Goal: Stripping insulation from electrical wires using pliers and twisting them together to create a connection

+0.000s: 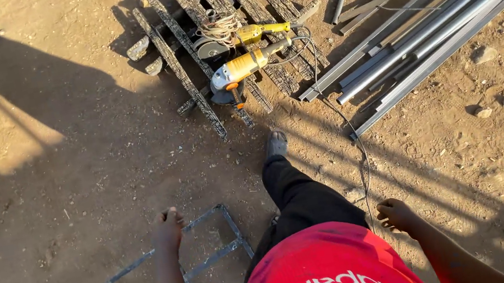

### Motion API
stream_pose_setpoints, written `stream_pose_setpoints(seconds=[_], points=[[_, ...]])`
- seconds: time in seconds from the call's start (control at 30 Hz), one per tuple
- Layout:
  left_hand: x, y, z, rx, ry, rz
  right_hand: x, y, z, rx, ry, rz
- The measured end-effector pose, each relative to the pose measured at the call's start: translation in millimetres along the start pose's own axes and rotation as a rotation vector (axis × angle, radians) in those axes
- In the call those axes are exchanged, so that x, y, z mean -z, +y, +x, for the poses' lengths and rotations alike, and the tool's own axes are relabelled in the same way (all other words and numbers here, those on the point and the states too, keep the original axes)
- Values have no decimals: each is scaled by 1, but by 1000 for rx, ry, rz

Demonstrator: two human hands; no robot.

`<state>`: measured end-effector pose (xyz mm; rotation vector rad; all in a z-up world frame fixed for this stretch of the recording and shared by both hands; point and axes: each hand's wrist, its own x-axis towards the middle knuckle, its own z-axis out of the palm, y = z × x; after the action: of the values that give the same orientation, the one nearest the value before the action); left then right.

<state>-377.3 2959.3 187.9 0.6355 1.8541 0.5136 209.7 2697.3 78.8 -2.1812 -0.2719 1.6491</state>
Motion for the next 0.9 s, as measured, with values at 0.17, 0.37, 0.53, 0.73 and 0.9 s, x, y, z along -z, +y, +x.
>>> stream_pose_setpoints(seconds=[0.17, 0.37, 0.53, 0.73, 0.9], points=[[-56, 68, 121, -96, -25, 227, -59, -102, 140, -31, 2, 150], [-90, 201, 200, -13, -160, 558, -144, -314, 271, 179, 5, 113], [-106, 365, 228, -64, -130, 463, -188, -564, 194, 433, -66, -9], [-154, 392, 458, -86, -469, 1026, -215, -651, 206, 414, 44, 107], [-331, 508, 529, -379, -508, 1530, -269, -566, 355, 99, 363, 195]])
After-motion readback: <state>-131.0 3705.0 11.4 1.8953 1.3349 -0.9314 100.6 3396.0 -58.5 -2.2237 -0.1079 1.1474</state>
